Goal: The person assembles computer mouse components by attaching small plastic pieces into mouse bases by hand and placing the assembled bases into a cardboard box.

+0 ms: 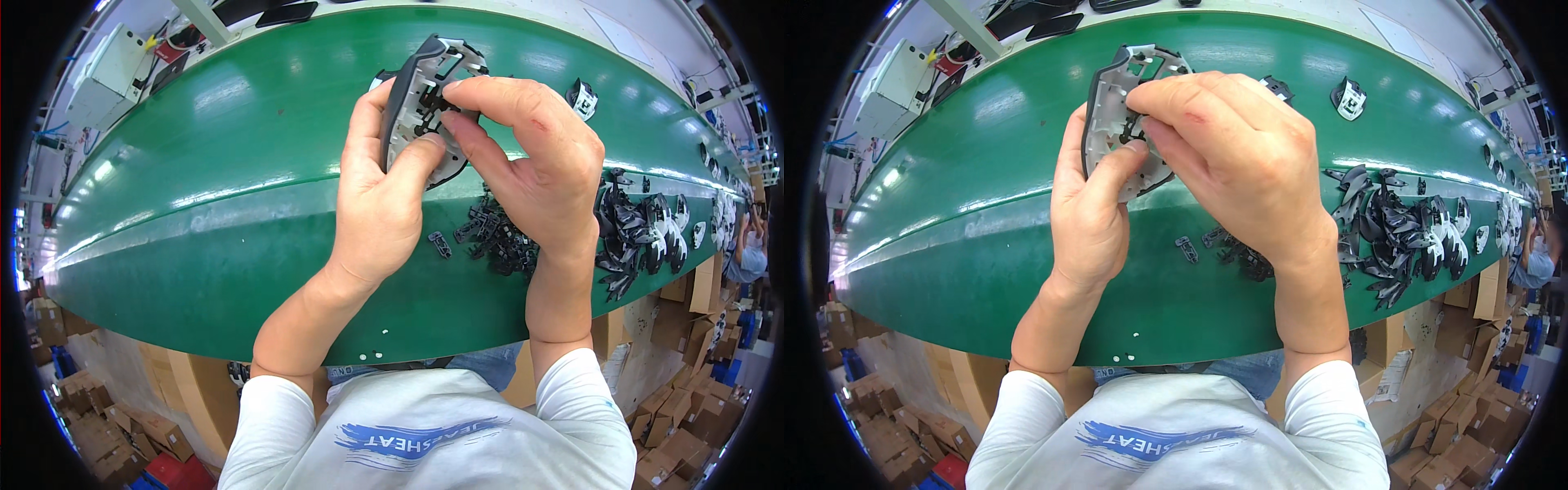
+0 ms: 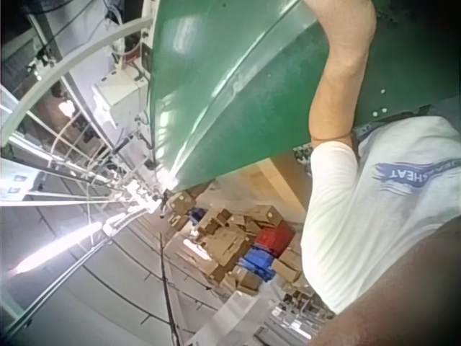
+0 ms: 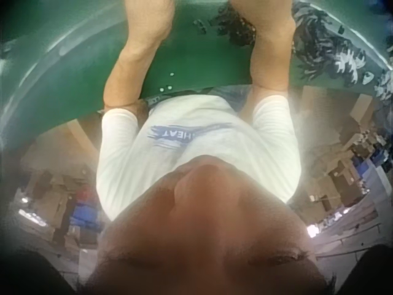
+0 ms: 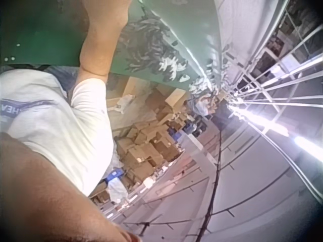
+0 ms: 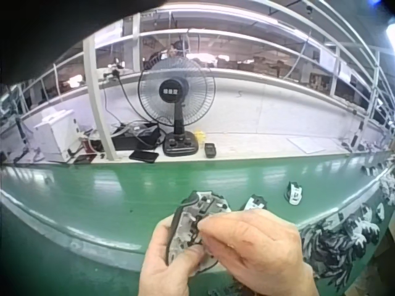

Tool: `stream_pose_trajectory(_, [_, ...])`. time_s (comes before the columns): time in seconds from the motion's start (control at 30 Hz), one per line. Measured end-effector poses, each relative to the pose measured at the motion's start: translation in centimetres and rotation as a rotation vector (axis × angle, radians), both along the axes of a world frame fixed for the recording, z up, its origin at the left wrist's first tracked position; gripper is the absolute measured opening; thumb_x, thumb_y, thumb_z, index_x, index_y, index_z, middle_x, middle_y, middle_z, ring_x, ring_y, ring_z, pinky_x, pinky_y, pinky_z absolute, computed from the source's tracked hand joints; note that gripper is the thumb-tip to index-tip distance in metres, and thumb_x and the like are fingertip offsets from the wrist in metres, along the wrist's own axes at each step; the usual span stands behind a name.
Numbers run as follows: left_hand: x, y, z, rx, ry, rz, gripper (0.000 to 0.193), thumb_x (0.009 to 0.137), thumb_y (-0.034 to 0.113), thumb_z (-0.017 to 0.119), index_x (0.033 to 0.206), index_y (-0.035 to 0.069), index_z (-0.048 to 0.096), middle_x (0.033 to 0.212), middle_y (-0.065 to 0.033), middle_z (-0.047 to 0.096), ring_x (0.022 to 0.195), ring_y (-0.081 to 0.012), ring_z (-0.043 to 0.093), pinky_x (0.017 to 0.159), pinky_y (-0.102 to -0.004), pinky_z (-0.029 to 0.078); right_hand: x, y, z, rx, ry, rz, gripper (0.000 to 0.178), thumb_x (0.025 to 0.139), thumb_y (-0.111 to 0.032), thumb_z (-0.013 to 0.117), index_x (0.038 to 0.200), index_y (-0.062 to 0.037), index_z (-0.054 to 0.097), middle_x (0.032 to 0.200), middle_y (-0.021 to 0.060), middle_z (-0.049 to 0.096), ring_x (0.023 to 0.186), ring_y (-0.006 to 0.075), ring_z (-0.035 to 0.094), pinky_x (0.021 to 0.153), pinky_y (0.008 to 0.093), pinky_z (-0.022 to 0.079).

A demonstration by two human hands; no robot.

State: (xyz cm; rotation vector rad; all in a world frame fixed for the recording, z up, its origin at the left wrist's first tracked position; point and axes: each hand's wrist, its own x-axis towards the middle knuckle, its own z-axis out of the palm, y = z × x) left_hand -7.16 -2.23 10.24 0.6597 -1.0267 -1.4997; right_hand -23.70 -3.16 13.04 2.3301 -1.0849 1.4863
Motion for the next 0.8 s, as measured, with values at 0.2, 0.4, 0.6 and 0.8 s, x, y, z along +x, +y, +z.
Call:
stream_pose_trajectory(0.2, [-0.1, 0.2, 0.3, -0.039, -0.007, 0.007, 0.045, 0.101, 0.001, 0.059, 0.146, 0.005, 0.053, 0.117, -0.0023, 0.067, 0.103, -0.0099, 0.063, 0.091, -0.0267, 0.051, 0.2, -0.9, -1.2, -0.161, -0.006, 0.012, 0.034, 0.074, 0.002, 0.084, 0.104, -0.0108, 0.077, 0.096, 0.0059, 0.078, 0.082, 0.0248, 0.074, 0.071, 0.0346, 0.06])
stream_pose_trajectory(0.4, [-0.3, -0.1, -0.4, -0.075, -0.061, 0.012, 0.044, 0.101, 0.001, 0.058, 0.145, 0.005, 0.055, 0.117, -0.0016, 0.066, 0.104, -0.0088, 0.063, 0.09, -0.0261, 0.051, -0.2, -0.7, -0.7, -0.145, 0.06, -0.055, 0.036, 0.071, 0.003, 0.086, 0.104, -0.0098, 0.077, 0.098, 0.0067, 0.078, 0.086, 0.0245, 0.075, 0.072, 0.0344, 0.061])
stream_pose_trajectory(0.6, [-0.6, -0.4, -0.9, -0.122, -0.045, 0.095, 0.041, 0.102, 0.002, 0.058, 0.143, 0.004, 0.055, 0.115, -0.0016, 0.065, 0.099, -0.0083, 0.062, 0.091, -0.0276, 0.052, 0.5, 0.2, 0.2, 0.033, -0.066, -0.068, 0.038, 0.072, 0.003, 0.093, 0.106, -0.0055, 0.08, 0.093, 0.0067, 0.076, 0.091, 0.0182, 0.074, 0.077, 0.0314, 0.06])
stream_pose_trajectory(0.8, [-0.6, 0.0, -0.8, -0.115, -0.036, 0.057, 0.042, 0.102, 0.003, 0.058, 0.144, 0.002, 0.054, 0.117, -0.0031, 0.065, 0.104, -0.0103, 0.063, 0.095, -0.029, 0.053, 0.8, 0.8, -0.4, 0.043, -0.02, -0.175, 0.027, 0.075, -0.008, 0.091, 0.099, -0.0117, 0.078, 0.08, 0.002, 0.068, 0.066, 0.0194, 0.064, 0.059, 0.0326, 0.052])
